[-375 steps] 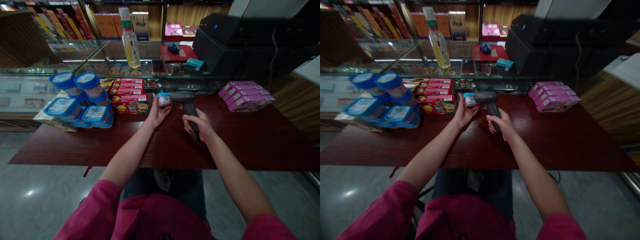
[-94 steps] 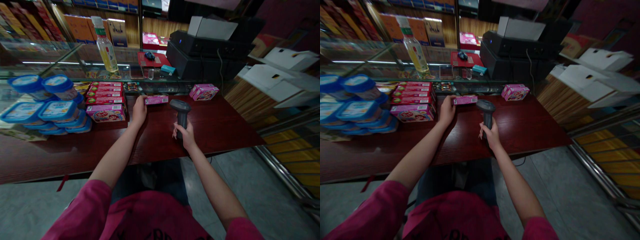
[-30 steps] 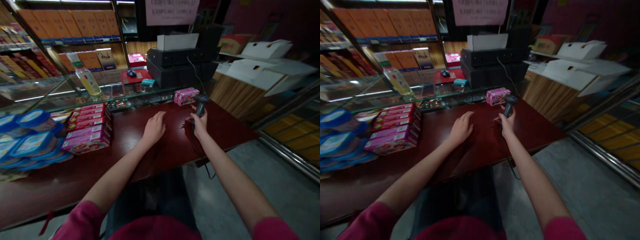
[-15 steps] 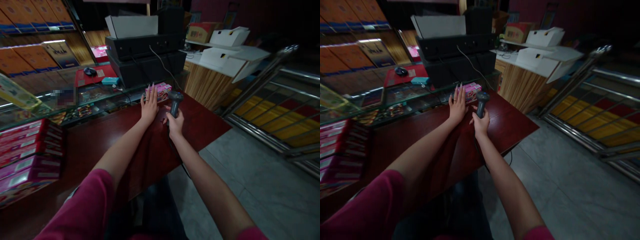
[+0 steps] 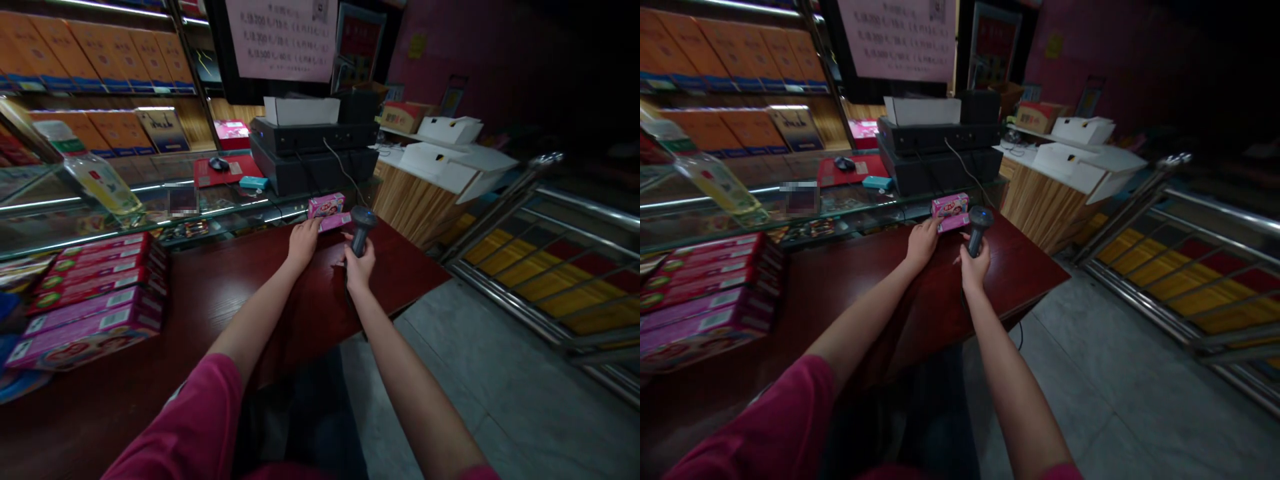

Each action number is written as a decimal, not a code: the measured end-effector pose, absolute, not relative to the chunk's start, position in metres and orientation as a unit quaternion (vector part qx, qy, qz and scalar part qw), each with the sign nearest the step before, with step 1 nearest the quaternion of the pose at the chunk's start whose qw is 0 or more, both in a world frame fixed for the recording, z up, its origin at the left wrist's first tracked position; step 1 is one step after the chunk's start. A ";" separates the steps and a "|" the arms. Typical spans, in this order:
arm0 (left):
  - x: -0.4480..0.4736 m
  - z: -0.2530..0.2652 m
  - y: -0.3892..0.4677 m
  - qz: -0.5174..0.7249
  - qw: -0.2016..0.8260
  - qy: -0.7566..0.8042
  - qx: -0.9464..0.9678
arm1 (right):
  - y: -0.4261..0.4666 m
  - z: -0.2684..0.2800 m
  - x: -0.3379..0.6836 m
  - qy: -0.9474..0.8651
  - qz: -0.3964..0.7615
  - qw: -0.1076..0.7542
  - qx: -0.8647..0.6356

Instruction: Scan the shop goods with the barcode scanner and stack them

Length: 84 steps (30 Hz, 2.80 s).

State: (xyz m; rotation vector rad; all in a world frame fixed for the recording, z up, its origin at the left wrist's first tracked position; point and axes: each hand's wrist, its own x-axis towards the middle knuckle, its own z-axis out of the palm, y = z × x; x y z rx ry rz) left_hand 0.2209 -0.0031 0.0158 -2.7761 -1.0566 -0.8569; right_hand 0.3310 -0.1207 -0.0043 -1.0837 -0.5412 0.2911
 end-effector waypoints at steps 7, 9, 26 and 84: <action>0.060 0.010 -0.017 -0.299 -0.005 -0.395 -0.869 | -0.130 0.002 0.304 -0.358 0.308 0.745 -0.471; 0.020 0.011 -0.021 -0.300 -0.029 -0.439 -0.846 | -0.130 0.001 0.279 -0.382 0.355 0.721 -0.456; -0.034 0.005 -0.020 -0.396 -0.111 -0.517 -0.750 | -0.136 -0.006 0.191 -0.457 0.447 0.622 -0.452; -0.230 0.035 -0.185 -0.220 0.082 -0.545 -0.805 | -0.061 -0.009 0.129 -0.360 0.379 0.703 -0.482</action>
